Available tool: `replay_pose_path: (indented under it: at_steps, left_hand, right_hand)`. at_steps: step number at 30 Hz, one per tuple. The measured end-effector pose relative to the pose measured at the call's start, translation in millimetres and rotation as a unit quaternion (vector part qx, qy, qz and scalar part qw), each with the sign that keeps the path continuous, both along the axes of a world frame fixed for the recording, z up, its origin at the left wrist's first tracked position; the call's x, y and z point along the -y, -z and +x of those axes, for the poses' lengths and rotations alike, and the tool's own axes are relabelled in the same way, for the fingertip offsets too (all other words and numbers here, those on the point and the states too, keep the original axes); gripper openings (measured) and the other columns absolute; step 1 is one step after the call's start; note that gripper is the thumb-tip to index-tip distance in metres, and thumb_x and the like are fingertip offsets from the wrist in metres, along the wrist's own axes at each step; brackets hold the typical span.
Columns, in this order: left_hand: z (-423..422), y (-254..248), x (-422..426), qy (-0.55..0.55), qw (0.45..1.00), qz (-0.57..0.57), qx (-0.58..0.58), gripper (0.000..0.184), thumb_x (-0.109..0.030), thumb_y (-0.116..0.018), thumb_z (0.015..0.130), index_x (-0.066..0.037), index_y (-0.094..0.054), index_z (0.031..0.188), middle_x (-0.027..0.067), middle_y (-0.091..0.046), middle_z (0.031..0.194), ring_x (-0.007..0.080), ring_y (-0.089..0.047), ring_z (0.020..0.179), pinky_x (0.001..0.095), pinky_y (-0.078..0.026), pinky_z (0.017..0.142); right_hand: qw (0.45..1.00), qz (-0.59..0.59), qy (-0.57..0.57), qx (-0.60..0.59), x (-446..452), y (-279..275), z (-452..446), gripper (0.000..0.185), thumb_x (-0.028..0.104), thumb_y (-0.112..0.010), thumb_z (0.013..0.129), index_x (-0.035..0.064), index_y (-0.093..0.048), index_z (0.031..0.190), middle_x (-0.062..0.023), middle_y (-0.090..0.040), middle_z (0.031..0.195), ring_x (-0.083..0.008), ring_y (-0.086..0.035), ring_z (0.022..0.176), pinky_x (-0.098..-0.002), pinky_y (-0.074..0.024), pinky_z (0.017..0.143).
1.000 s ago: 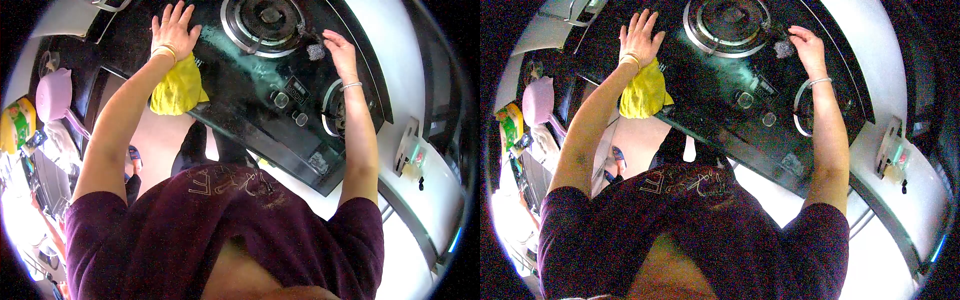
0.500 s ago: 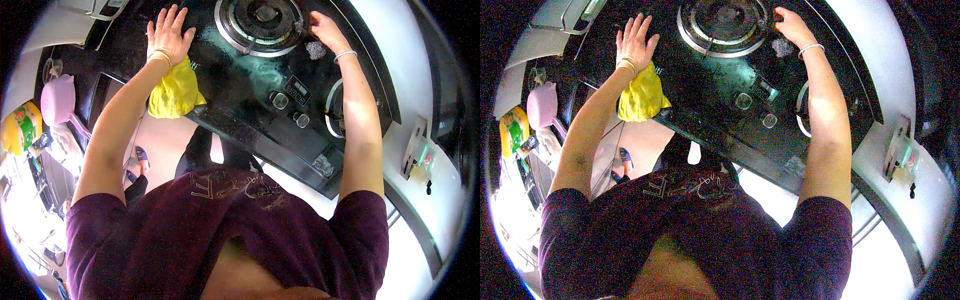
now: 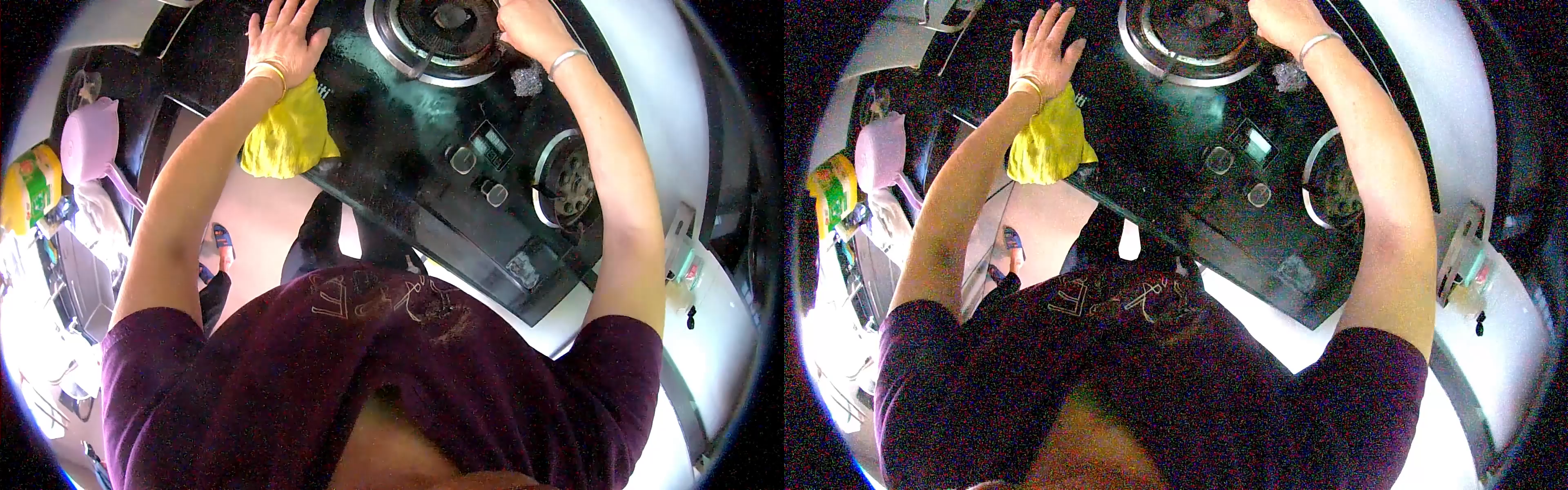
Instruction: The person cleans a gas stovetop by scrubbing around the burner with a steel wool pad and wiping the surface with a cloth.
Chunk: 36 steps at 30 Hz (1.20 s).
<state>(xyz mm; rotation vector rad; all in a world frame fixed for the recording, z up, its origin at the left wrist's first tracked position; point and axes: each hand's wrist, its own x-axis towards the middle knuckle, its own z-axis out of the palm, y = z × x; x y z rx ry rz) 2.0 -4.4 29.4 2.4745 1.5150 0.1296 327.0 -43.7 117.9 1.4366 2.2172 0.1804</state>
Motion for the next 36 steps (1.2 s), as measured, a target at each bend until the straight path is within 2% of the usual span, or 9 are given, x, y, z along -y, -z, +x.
replay_pose_path:
  at_steps: [6, 9, 12, 13, 19, 21, 25, 29, 36]
  left_hand:
    - [-1, -1, 1, 0.003, 1.0, 0.013, 0.01, 0.064, -0.037, -0.051, 0.09, -0.009, -0.035, 0.145, 0.014, -0.027, 0.155, 0.0322, -0.019, 0.145, 0.0502, -0.013, 0.117]
    - [0, 0, -1, 0.002, 1.0, 0.01, 0.005, 0.064, -0.037, -0.051, 0.09, -0.009, -0.036, 0.145, 0.0141, -0.027, 0.154, 0.0322, -0.019, 0.145, 0.0501, -0.014, 0.117]
    - [0, 1, 0, 0.001, 1.0, 0.016, 0.007, 0.064, -0.038, -0.051, 0.09, -0.009, -0.035, 0.145, 0.0139, -0.027, 0.154, 0.0323, -0.019, 0.145, 0.0502, -0.014, 0.117]
    - [0, 2, 0, 0.002, 1.0, 0.021, 0.005, 0.064, -0.038, -0.05, 0.09, -0.009, -0.035, 0.145, 0.0139, -0.027, 0.155, 0.0323, -0.019, 0.145, 0.0503, -0.014, 0.118]
    - [-1, -3, 1, 0.0, 1.0, 0.006, 0.011, 0.063, -0.037, -0.049, 0.091, -0.008, -0.034, 0.145, 0.0137, -0.026, 0.155, 0.0319, -0.018, 0.145, 0.0497, -0.013, 0.118]
    - [-1, -3, 2, -0.001, 1.0, 0.008, 0.013, 0.063, -0.038, -0.048, 0.091, -0.008, -0.034, 0.145, 0.0136, -0.026, 0.155, 0.0318, -0.018, 0.145, 0.0496, -0.013, 0.118]
    - [-2, -1, 0, 0.003, 1.0, 0.003, 0.006, 0.064, -0.038, -0.048, 0.091, -0.008, -0.034, 0.146, 0.0135, -0.026, 0.155, 0.0317, -0.018, 0.145, 0.0494, -0.013, 0.118]
    - [-3, -1, 0, 0.003, 1.0, 0.015, 0.009, 0.063, -0.038, -0.048, 0.091, -0.008, -0.035, 0.145, 0.0133, -0.027, 0.155, 0.0315, -0.018, 0.145, 0.0493, -0.013, 0.118]
    - [-3, -3, 0, -0.002, 1.0, -0.002, 0.011, 0.063, -0.038, -0.049, 0.091, -0.009, -0.036, 0.145, 0.0119, -0.027, 0.155, 0.0307, -0.018, 0.145, 0.0491, -0.012, 0.118]
  right_hand:
    - [0.999, 0.021, -0.023, 0.016, 0, 2, -2, 0.016, 0.024, -0.071, 0.071, 0.0085, -0.073, 0.072, -0.0042, -0.065, 0.087, -0.024, -0.051, 0.097, -0.0403, -0.0365, 0.091]
    - [0.999, 0.007, -0.022, 0.032, -3, 7, -2, 0.015, 0.022, -0.071, 0.068, 0.0073, -0.072, 0.07, -0.0066, -0.068, 0.081, -0.0258, -0.059, 0.09, -0.0403, -0.0441, 0.086]
    - [0.999, -0.042, 0.001, 0.011, -10, 15, 5, 0.011, 0.016, -0.069, 0.067, 0.005, -0.071, 0.067, -0.0171, -0.067, 0.072, -0.0326, -0.067, 0.068, -0.0424, -0.0512, 0.056]
    - [0.999, -0.043, 0.001, 0.011, -12, 19, 6, 0.011, 0.016, -0.069, 0.067, 0.005, -0.071, 0.067, -0.0171, -0.067, 0.072, -0.0326, -0.067, 0.068, -0.0424, -0.0512, 0.056]
    - [0.988, -0.023, 0.155, -0.012, -20, 25, -4, 0.012, 0.014, -0.071, 0.067, 0.0023, -0.072, 0.069, -0.0195, -0.068, 0.077, -0.0335, -0.068, 0.077, -0.0414, -0.0545, 0.069]
    - [0.967, -0.162, 0.194, -0.008, -25, 14, -8, 0.025, 0.02, -0.078, 0.067, -0.0012, -0.072, 0.078, -0.0221, -0.069, 0.084, -0.0345, -0.069, 0.081, -0.0418, -0.0545, 0.073]
    - [0.951, -0.175, 0.255, -0.013, -30, 17, -7, 0.032, 0.024, -0.083, 0.063, -0.0026, -0.072, 0.078, -0.0228, -0.068, 0.084, -0.0341, -0.069, 0.082, -0.0414, -0.0544, 0.075]
    - [0.958, -0.176, 0.228, 0.013, -29, 12, -14, 0.032, 0.025, -0.081, 0.065, -0.003, -0.072, 0.078, -0.0233, -0.068, 0.084, -0.0347, -0.069, 0.082, -0.0411, -0.0539, 0.075]
    - [0.931, 0.09, 0.25, -0.25, 12, 3, 34, 0.025, 0.026, -0.064, 0.084, 0.0088, -0.072, 0.1, -0.014, -0.069, 0.095, -0.0283, -0.066, 0.092, -0.0357, -0.0496, 0.084]
